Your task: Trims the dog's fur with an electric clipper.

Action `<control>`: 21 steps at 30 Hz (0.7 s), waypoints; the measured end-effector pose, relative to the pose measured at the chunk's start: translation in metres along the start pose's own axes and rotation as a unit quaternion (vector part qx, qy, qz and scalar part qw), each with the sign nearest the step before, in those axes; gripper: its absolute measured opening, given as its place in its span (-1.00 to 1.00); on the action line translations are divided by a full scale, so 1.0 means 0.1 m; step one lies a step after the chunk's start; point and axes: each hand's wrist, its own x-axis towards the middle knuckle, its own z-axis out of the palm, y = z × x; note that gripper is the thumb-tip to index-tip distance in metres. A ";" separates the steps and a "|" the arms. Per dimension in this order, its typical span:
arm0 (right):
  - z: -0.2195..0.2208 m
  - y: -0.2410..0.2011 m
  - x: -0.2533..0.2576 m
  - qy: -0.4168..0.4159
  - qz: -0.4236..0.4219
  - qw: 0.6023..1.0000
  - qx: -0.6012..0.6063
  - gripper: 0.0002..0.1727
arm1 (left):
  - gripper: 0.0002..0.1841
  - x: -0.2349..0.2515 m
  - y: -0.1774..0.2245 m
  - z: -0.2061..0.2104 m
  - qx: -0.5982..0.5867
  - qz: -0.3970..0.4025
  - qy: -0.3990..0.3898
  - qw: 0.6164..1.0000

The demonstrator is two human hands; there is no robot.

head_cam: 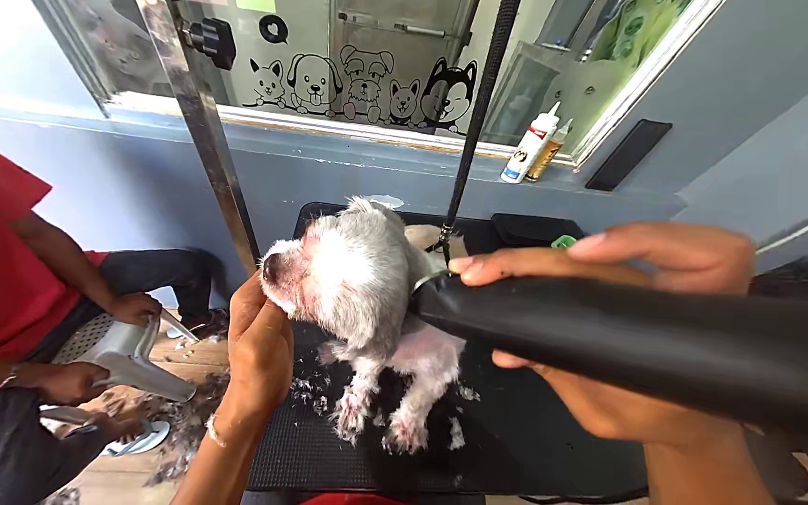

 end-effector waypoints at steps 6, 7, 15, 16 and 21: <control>0.09 0.01 -0.44 -0.017 0.050 0.998 0.016 -0.31 | -0.77 -0.06 0.15 -0.07 0.074 0.032 -0.111 0.991; 0.05 -0.08 -0.45 -0.002 0.067 0.998 -0.002 -0.30 | -0.77 -0.06 0.18 -0.09 0.087 0.040 -0.136 0.986; -0.28 -0.37 -0.90 0.248 0.119 0.960 0.049 -0.40 | -0.78 0.05 0.29 0.07 0.186 0.163 -0.211 0.946; -0.25 -0.41 -0.93 0.281 0.115 0.950 0.077 -0.43 | -0.81 0.09 0.30 0.12 0.190 0.176 -0.212 0.942; -0.03 -0.58 -0.86 0.375 0.079 0.919 0.099 -0.46 | -0.87 0.26 0.33 0.41 0.215 0.217 -0.226 0.925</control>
